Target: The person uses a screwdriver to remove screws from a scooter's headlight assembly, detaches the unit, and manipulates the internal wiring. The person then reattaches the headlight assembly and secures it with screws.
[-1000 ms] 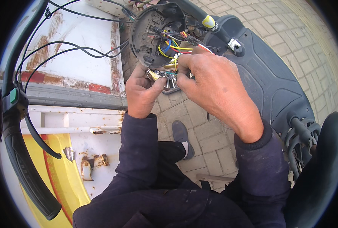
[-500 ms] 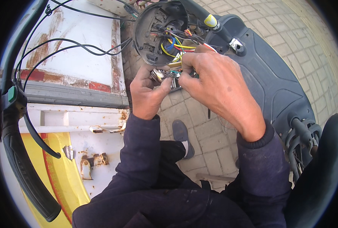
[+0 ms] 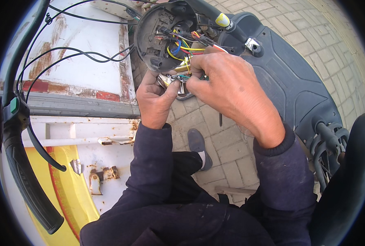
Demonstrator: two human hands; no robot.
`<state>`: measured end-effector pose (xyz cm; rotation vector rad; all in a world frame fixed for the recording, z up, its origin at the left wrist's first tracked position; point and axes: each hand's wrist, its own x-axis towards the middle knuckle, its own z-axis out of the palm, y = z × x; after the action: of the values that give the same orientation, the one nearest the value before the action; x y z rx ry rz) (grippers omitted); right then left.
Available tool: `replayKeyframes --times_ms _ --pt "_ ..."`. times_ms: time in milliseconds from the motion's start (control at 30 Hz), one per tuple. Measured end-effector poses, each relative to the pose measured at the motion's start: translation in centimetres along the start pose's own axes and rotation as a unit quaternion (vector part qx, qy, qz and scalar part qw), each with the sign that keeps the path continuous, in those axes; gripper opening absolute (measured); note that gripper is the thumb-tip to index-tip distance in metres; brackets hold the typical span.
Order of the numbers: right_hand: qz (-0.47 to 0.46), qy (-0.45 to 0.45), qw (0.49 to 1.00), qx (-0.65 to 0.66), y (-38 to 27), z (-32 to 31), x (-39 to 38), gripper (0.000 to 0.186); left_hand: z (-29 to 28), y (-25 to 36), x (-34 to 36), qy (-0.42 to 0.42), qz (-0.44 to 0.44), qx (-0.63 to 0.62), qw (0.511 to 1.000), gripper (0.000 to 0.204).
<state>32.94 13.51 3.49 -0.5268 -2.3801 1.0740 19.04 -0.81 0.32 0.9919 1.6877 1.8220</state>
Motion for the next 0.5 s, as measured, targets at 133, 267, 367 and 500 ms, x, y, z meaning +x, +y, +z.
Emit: replayKeyframes --times_ms 133,267,367,500 --pt "-0.015 0.003 1.0 0.003 0.1 0.0 -0.2 0.016 -0.3 0.0 -0.1 -0.007 -0.009 0.039 0.999 0.046" --pt "-0.034 0.021 0.999 -0.015 0.0 0.2 -0.2 0.016 -0.2 -0.1 -0.1 0.005 0.009 0.019 1.0 0.039" --pt "-0.026 0.011 0.999 -0.026 -0.1 0.2 -0.2 0.016 -0.4 -0.2 -0.1 -0.008 0.003 0.009 1.0 0.041" --pt "-0.012 0.007 1.0 -0.015 -0.1 0.3 -0.2 0.017 -1.1 -0.3 0.0 -0.029 -0.022 -0.022 0.999 0.043"
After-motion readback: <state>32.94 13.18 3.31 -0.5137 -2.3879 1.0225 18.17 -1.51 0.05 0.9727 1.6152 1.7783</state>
